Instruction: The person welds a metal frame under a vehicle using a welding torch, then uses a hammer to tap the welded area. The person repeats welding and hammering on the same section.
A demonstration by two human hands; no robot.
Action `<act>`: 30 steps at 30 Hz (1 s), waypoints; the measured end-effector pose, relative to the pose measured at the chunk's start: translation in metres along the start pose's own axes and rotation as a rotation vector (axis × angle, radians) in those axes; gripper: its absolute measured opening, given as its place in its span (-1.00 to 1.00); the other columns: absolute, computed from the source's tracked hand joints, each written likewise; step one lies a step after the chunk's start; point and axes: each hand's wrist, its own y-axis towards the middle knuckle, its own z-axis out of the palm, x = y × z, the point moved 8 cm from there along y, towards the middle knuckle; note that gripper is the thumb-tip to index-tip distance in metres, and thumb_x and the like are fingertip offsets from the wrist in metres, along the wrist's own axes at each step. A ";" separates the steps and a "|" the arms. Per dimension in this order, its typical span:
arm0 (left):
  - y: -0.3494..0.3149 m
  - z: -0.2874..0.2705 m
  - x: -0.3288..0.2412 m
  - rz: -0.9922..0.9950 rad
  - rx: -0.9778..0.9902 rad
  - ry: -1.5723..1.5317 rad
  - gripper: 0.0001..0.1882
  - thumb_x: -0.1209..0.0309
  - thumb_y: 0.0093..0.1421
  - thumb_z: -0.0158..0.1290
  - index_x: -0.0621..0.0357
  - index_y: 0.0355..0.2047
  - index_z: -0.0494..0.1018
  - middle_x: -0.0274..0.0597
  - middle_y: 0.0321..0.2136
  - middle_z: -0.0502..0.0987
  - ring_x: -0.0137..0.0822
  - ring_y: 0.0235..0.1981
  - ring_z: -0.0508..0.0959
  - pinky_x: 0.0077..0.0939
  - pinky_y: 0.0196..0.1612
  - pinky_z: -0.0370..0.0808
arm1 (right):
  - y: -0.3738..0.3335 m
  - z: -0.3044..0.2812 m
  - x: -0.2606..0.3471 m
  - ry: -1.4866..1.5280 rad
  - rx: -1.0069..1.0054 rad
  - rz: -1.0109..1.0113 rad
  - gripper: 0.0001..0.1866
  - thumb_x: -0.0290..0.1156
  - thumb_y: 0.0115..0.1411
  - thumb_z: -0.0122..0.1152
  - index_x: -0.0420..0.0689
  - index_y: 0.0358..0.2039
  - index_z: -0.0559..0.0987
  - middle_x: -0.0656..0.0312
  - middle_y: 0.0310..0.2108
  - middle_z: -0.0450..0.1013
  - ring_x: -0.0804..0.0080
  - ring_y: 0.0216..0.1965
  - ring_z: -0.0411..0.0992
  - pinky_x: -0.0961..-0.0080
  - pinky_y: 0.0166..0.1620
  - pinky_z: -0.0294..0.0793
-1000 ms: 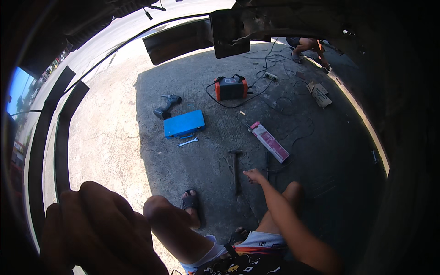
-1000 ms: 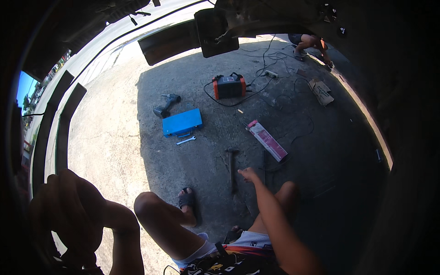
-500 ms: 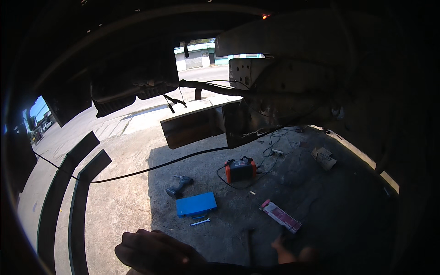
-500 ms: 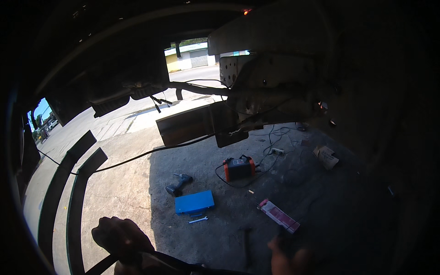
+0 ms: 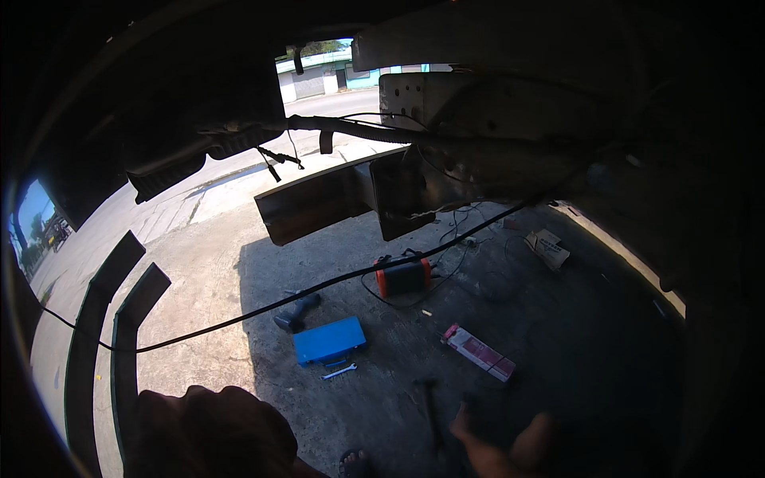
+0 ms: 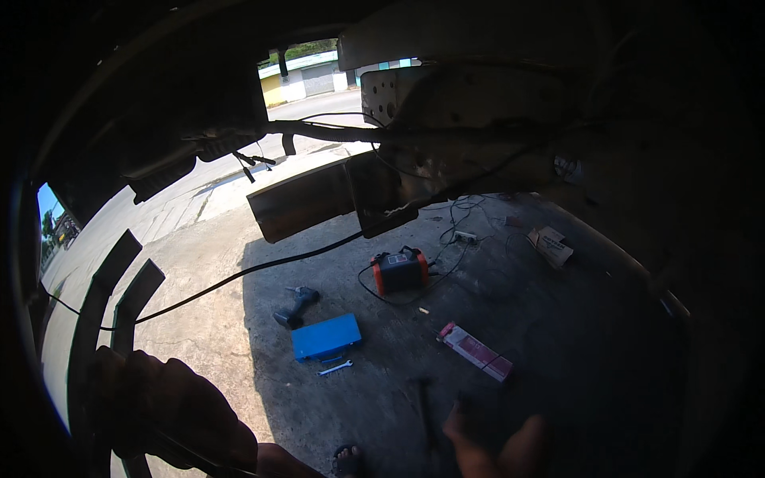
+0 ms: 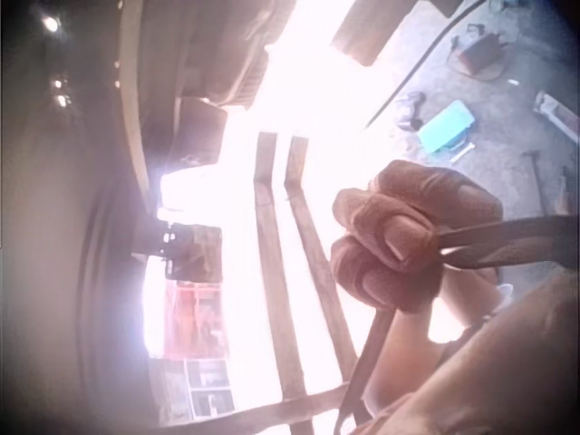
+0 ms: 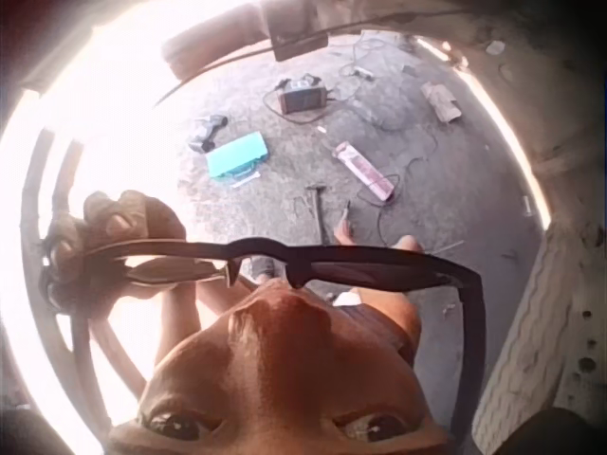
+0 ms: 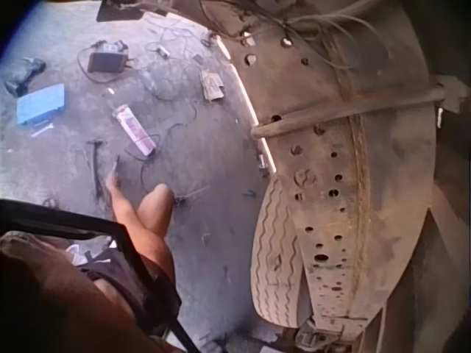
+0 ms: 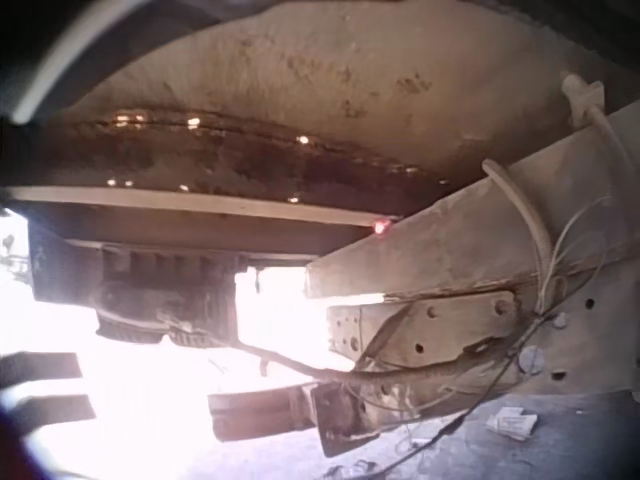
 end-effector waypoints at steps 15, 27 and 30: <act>0.008 0.010 0.024 0.257 -0.242 0.023 -0.51 0.09 0.42 0.05 0.27 0.10 0.44 0.03 0.00 0.50 -0.04 -0.02 0.64 -0.19 0.04 0.63 | -0.088 -0.084 0.164 0.648 0.050 -0.419 -0.57 -0.23 0.37 0.19 -0.25 0.10 0.41 -0.09 -0.21 0.55 0.06 -0.14 0.59 0.26 -0.12 0.52; -0.102 -0.039 0.290 -0.602 0.234 0.723 -0.62 0.46 0.24 0.15 0.11 0.08 0.55 0.04 -0.20 0.70 -0.03 -0.14 0.72 -0.20 -0.07 0.63 | -0.112 -0.130 0.280 0.844 0.026 -0.797 -0.60 -0.29 0.36 0.26 -0.22 0.11 0.48 0.11 -0.15 0.58 0.31 -0.14 0.61 0.39 -0.11 0.58; -0.105 -0.054 0.286 -0.653 0.138 0.763 -0.70 0.43 0.22 0.15 0.07 -0.02 0.62 0.01 -0.28 0.71 0.01 -0.20 0.72 -0.16 -0.15 0.61 | -0.114 -0.108 0.279 0.768 0.135 -0.757 -0.54 -0.40 0.29 0.33 -0.23 0.16 0.46 0.10 -0.10 0.60 0.36 -0.11 0.63 0.44 -0.12 0.60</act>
